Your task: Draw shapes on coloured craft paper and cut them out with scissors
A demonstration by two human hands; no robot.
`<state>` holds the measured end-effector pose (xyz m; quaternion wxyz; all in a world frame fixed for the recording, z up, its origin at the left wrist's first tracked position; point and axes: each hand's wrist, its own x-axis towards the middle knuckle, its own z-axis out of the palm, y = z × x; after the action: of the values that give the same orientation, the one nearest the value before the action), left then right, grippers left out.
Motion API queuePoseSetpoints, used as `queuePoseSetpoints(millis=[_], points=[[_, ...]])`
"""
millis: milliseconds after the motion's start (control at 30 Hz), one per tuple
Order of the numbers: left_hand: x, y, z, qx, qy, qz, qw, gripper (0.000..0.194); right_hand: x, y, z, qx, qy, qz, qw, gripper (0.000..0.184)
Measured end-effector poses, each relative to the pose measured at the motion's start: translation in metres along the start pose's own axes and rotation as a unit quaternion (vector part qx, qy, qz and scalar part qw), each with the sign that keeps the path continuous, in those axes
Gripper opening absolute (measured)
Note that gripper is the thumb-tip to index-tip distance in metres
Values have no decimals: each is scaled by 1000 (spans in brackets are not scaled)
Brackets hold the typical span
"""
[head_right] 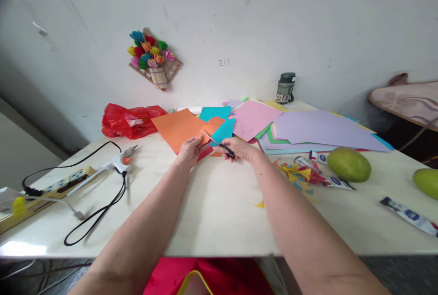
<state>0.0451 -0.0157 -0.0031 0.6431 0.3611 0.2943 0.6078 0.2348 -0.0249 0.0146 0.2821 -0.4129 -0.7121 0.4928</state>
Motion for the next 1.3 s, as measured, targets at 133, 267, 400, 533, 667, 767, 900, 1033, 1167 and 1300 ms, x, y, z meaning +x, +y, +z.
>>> queuePoseSetpoints(millis=[133, 267, 400, 533, 667, 767, 900, 1033, 1167, 1300], points=[[-2, 3, 2, -1, 3, -2, 1000, 18, 1, 2, 0, -3, -1, -5, 1000, 33], [-4, 5, 3, 0, -2, -4, 1000, 15, 2, 3, 0, -6, -1, 2, 1000, 35], [-3, 4, 0, -6, -8, 3, 1000, 13, 1, 2, 0, -10, -4, 7, 1000, 34], [-1, 4, -1, -2, -8, -6, 1000, 12, 0, 1, 0, -13, -3, 2, 1000, 32], [0, 4, -1, 1, -3, -7, 1000, 12, 1, 1, 1, -13, 1, -2, 1000, 30], [0, 4, -2, -1, -2, -1, 1000, 12, 2, 0, 2, -9, 7, 4, 1000, 29], [1, 3, -4, -11, -6, 10, 1000, 15, 0, -4, 3, -11, 19, 9, 1000, 29], [2, 2, -6, -23, -5, 15, 1000, 15, 0, -3, 3, 6, 17, 3, 1000, 30], [3, 2, -7, -25, 0, 4, 1000, 12, 6, 5, 2, 24, 24, -3, 999, 31], [1, 3, -6, -33, 0, -13, 999, 8, 7, 6, 2, 17, 23, -5, 1000, 33]])
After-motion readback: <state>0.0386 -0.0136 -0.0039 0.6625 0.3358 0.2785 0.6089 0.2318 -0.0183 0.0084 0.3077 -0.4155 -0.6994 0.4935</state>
